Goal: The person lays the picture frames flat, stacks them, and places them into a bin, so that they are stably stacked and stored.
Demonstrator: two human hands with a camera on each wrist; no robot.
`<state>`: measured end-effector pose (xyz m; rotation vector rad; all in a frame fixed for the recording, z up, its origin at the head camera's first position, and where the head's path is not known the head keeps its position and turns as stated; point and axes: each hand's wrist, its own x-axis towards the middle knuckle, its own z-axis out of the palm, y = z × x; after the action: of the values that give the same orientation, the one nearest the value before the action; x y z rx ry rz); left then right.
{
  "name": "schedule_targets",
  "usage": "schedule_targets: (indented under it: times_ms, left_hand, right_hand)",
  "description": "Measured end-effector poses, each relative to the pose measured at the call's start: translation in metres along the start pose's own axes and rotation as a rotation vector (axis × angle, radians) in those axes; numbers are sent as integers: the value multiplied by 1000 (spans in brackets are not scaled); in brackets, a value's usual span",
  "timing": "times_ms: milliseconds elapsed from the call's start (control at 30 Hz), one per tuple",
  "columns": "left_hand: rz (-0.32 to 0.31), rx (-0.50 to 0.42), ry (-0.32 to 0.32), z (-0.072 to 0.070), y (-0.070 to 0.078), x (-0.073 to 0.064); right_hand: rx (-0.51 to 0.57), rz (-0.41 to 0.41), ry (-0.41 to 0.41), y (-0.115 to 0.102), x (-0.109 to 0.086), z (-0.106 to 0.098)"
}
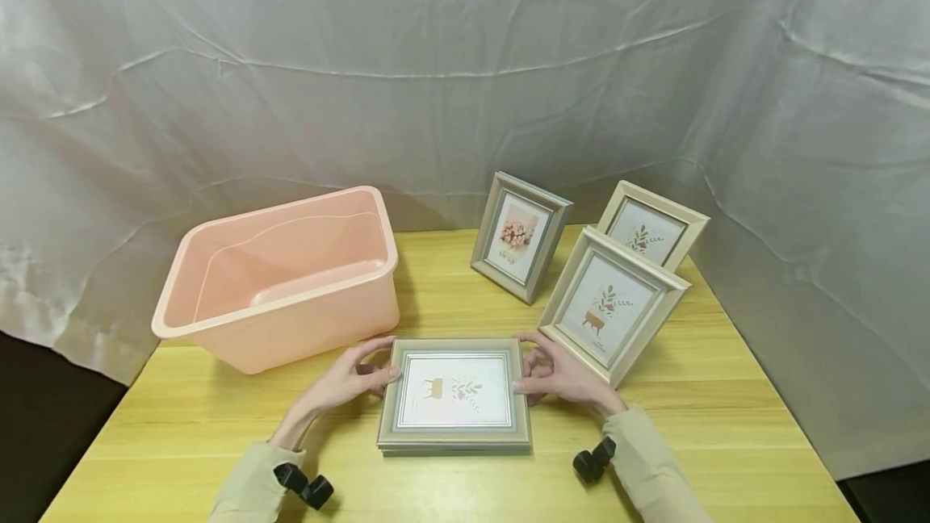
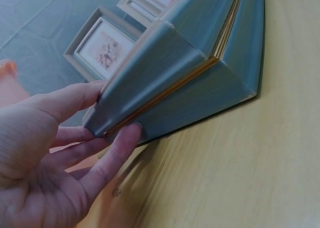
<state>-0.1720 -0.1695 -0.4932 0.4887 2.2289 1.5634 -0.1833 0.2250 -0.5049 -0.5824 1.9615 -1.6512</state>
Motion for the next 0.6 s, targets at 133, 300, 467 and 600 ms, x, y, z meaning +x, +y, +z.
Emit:
schedule_targets:
  times_ms: [133,300,467,600]
  left_hand:
    - [-8,-9,2,0,0,0]
    - [-18,-11,4,0,0,0]
    - [-14,-1,2,-1,1,0]
    - [-20,1,-2,-1,0,0]
  right_hand:
    - [-5,1,0,0,0,0]
    - [-24,-5,-4,0,0,-1]
    - [-31,-11,-2,0,0,-2]
    - [-27,2,2,0,0,-1]
